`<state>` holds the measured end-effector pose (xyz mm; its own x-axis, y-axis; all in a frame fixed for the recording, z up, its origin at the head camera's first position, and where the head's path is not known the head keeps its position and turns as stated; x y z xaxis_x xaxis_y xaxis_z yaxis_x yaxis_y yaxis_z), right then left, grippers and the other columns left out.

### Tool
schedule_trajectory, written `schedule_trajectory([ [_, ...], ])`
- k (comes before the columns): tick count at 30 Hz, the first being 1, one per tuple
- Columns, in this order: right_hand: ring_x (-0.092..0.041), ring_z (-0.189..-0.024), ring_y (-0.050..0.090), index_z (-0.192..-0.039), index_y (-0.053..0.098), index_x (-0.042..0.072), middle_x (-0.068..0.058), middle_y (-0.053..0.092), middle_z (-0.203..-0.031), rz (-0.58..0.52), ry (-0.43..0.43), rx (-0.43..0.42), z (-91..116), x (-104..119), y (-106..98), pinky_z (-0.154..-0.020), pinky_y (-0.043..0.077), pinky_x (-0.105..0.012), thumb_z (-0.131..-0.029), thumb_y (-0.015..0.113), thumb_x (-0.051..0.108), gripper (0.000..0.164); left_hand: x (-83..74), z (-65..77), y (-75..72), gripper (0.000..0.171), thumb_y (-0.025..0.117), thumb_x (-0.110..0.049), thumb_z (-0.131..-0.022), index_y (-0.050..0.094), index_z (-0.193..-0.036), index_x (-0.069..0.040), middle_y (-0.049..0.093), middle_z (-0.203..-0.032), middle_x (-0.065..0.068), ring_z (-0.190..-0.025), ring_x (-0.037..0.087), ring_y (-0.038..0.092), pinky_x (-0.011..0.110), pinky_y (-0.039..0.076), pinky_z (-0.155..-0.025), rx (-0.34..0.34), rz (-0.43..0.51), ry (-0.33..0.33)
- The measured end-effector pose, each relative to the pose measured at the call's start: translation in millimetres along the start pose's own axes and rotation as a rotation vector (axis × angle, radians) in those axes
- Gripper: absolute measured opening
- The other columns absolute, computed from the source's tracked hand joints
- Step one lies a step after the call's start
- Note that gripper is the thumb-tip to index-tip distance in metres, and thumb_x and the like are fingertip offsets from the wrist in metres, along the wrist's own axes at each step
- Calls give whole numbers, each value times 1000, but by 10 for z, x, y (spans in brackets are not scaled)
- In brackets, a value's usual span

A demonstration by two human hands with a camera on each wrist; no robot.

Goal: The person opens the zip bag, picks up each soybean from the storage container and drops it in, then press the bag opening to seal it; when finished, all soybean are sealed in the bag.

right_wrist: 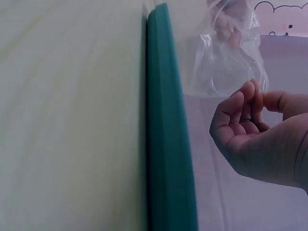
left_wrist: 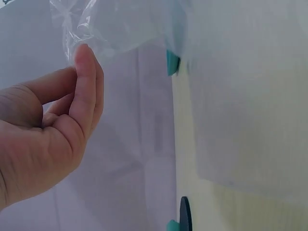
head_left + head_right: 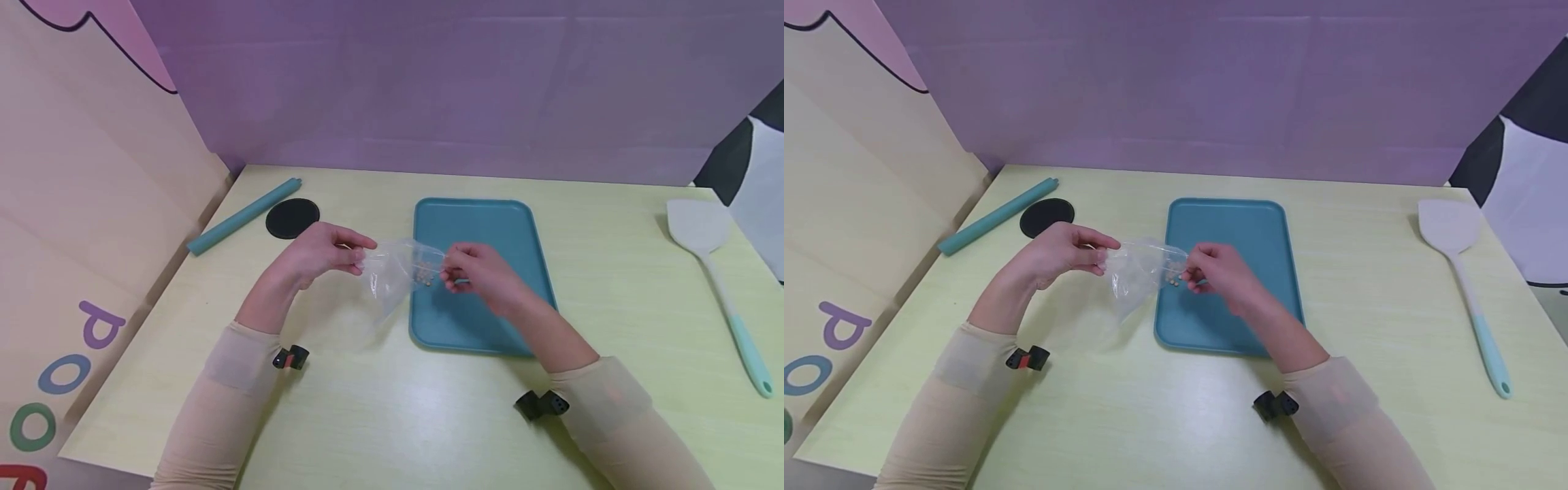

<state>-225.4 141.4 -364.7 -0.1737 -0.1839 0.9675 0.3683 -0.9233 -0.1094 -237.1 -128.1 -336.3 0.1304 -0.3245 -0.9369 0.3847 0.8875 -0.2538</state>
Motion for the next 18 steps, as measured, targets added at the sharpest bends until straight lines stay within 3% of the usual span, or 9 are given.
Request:
schedule_trajectory([
  [10, -31, -79, 62, -89, 62, -4, -24, 67, -92, 196, -128, 95, 57, 118, -173, -77, 57, -36, -101, 59, 7, 17, -40, 63, -121, 27, 66, 1, -97, 71, -123, 1, 60, -128, 23, -80, 27, 71, 32, 59, -84, 13, -58, -4],
  [18, -41, -79, 61, -94, 66, -4, -27, 68, -92, 263, -191, 132, 73, 127, -146, -81, 57, -43, -100, 64, 9, 15, -30, 88, -152, 28, 66, 0, -96, 70, -124, 2, 63, -127, 22, -87, 33, 72, 34, 58, -86, -22, -112, 2],
])
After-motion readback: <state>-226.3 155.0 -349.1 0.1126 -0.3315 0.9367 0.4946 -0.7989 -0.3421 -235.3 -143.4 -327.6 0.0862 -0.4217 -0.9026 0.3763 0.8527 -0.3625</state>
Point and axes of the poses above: each hand's wrist, its own z-axis away from the middle knuckle, its own y-axis out of the palm, x = y × z, the point moved 3 cm from there along -z, towards the middle knuckle
